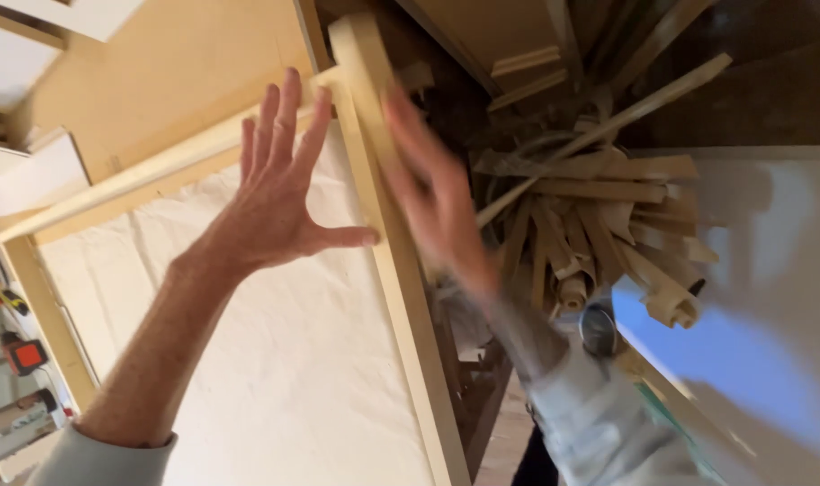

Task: Sanding the joints and edges of a large wooden frame using a manual sanding block.

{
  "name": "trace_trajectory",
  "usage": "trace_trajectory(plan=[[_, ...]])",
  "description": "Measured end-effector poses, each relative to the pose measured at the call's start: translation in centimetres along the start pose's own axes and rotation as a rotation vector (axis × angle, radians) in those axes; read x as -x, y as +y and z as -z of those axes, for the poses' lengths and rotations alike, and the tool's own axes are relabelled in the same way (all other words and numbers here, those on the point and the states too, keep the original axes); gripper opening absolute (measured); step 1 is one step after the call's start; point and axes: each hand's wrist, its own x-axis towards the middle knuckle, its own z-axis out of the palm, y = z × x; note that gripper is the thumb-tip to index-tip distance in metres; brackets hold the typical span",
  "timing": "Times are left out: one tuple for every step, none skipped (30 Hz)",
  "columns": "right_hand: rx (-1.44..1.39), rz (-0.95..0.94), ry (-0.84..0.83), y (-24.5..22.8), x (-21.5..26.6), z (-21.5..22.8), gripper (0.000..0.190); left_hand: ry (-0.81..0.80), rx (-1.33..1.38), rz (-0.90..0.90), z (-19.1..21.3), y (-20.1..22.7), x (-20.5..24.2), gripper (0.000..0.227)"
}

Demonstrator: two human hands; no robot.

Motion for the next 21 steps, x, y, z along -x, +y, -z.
trace_trajectory(plan=[[-0.038, -0.033, -0.022, -1.8, 2.5, 0.1, 0.055, -0.004, 0.015, 0.003, -0.2, 0.3, 0.1, 0.15], [-0.046, -0.013, -0.026, -3.4, 5.2, -0.1, 0.055, 0.012, -0.001, 0.008, -0.1, 0.0, 0.2, 0.15], [-0.059, -0.073, -0.031, -4.9, 8.0, -0.2, 0.057, 0.032, -0.017, 0.008, 0.0, -0.4, 0.2, 0.15], [-0.065, -0.146, -0.03, -6.5, 11.3, -0.1, 0.06, 0.041, -0.022, 0.0, -0.3, -0.5, 0.2, 0.15], [-0.065, -0.138, -0.028, -5.7, 9.8, -0.2, 0.06, 0.046, -0.027, -0.003, 0.2, -0.9, -0.3, 0.15], [-0.052, -0.117, -0.016, -5.4, 9.0, -0.3, 0.058, 0.048, -0.026, -0.013, 0.2, -0.8, -0.4, 0.15], [-0.039, -0.096, -0.004, -5.0, 8.4, -0.3, 0.055, 0.05, -0.024, -0.022, 0.0, -0.8, -0.3, 0.15], [-0.039, -0.116, -0.005, -2.0, 5.2, -0.2, 0.055, 0.036, -0.011, -0.017, -0.4, -0.5, 0.1, 0.15], [0.024, -0.099, 0.007, 0.5, 1.3, -0.1, 0.051, 0.016, 0.001, -0.007, -0.9, -0.2, 0.5, 0.151], [0.082, -0.049, 0.021, 2.8, -4.6, 0.0, 0.048, 0.02, -0.011, -0.002, -0.4, -0.4, 0.2, 0.151], [0.076, -0.035, 0.024, 2.9, -4.9, -0.3, 0.048, 0.029, -0.024, -0.003, 0.2, -0.7, 0.1, 0.151], [0.081, -0.026, 0.025, 2.9, -4.5, -0.1, 0.048, 0.021, -0.027, -0.001, 0.3, -0.6, -0.1, 0.151], [0.085, -0.018, 0.027, 2.9, -4.2, 0.0, 0.047, 0.014, -0.03, 0.0, 0.4, -0.7, -0.3, 0.151], [0.091, -0.029, 0.022, 0.7, 0.6, 0.2, 0.047, 0.01, -0.018, 0.001, -0.1, -0.2, -0.1, 0.151], [-0.103, -0.022, -0.004, -1.5, 5.2, 0.3, 0.051, 0.012, -0.009, -0.001, -0.6, 0.1, 0.1, 0.151], [-0.31, 0.009, -0.029, -3.2, 8.9, -0.1, 0.056, 0.026, -0.024, 0.0, -0.2, -0.1, 0.0, 0.151], [-0.319, 0.022, -0.034, -4.3, 12.6, 0.0, 0.056, 0.034, -0.037, 0.005, -0.2, -0.7, 0.0, 0.151], [-0.219, -0.052, -0.026, -5.5, 16.6, 0.3, 0.063, 0.057, -0.037, -0.024, -0.3, -1.1, -0.1, 0.15], [-0.121, -0.125, -0.019, -6.6, 20.7, 0.5, 0.069, 0.079, -0.038, -0.053, -0.6, -1.5, -0.1, 0.15], [-0.117, -0.14, -0.014, -5.0, 16.8, -0.1, 0.069, 0.067, -0.027, -0.056, -0.6, -1.3, 0.0, 0.15], [-0.187, -0.054, -0.007, -3.8, 12.9, -0.2, 0.064, 0.068, -0.028, -0.057, -0.6, -1.1, 0.1, 0.15]])
